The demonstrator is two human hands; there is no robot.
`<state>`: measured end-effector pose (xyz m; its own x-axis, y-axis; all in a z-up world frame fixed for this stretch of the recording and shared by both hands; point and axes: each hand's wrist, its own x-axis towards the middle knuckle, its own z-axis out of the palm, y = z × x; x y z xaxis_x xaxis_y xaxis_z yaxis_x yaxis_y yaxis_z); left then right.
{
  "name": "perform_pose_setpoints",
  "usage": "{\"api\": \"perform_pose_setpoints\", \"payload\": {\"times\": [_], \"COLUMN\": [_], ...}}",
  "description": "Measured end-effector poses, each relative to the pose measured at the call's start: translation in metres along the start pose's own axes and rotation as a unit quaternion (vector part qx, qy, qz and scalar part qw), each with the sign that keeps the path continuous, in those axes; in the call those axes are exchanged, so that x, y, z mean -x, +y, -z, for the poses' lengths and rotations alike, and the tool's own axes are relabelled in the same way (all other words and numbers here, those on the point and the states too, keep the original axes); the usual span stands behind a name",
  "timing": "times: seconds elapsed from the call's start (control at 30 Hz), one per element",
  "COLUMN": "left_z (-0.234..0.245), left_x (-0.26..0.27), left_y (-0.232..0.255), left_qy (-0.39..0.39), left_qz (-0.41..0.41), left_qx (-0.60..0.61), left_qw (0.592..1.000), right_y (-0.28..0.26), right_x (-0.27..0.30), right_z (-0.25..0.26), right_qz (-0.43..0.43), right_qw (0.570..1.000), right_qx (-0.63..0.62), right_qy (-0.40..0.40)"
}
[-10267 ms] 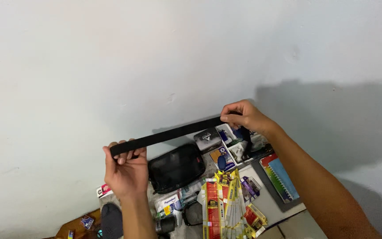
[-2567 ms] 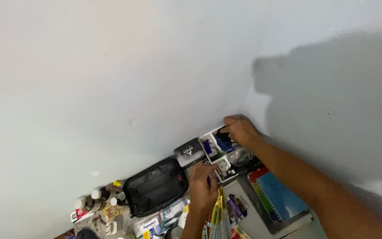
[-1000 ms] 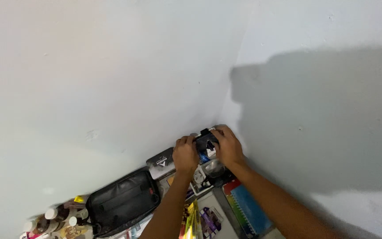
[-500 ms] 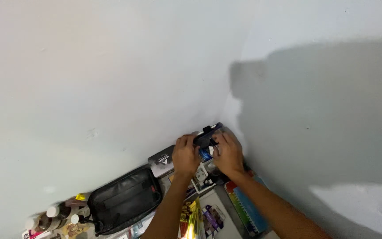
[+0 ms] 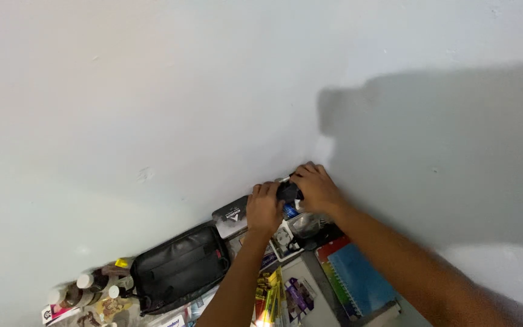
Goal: Organize various personal and household items on a table/shelf area.
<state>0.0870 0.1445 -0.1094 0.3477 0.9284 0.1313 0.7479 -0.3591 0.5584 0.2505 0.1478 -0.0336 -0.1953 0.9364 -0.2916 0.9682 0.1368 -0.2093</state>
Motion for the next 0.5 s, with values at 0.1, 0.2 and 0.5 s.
{"api": "perform_pose_setpoints", "payload": {"times": [0.1, 0.2, 0.5], "left_z": [-0.026, -0.005, -0.017], "left_x": [-0.007, -0.005, -0.013], "left_y": [-0.012, 0.002, -0.013], "left_qy": [0.003, 0.007, 0.006], "left_qz": [0.01, 0.005, -0.026], "left_qx": [-0.043, -0.047, -0.077], "left_qw": [0.999, 0.999, 0.997], "right_y": [0.013, 0.008, 0.027], "right_x": [-0.011, -0.018, -0.027], "right_z": [-0.016, -0.017, -0.049], "right_qz": [0.028, 0.057, 0.082], "right_qw": [0.998, 0.994, 0.987], "right_qx": [0.055, 0.092, 0.116], "right_qy": [-0.012, -0.008, 0.068]}}
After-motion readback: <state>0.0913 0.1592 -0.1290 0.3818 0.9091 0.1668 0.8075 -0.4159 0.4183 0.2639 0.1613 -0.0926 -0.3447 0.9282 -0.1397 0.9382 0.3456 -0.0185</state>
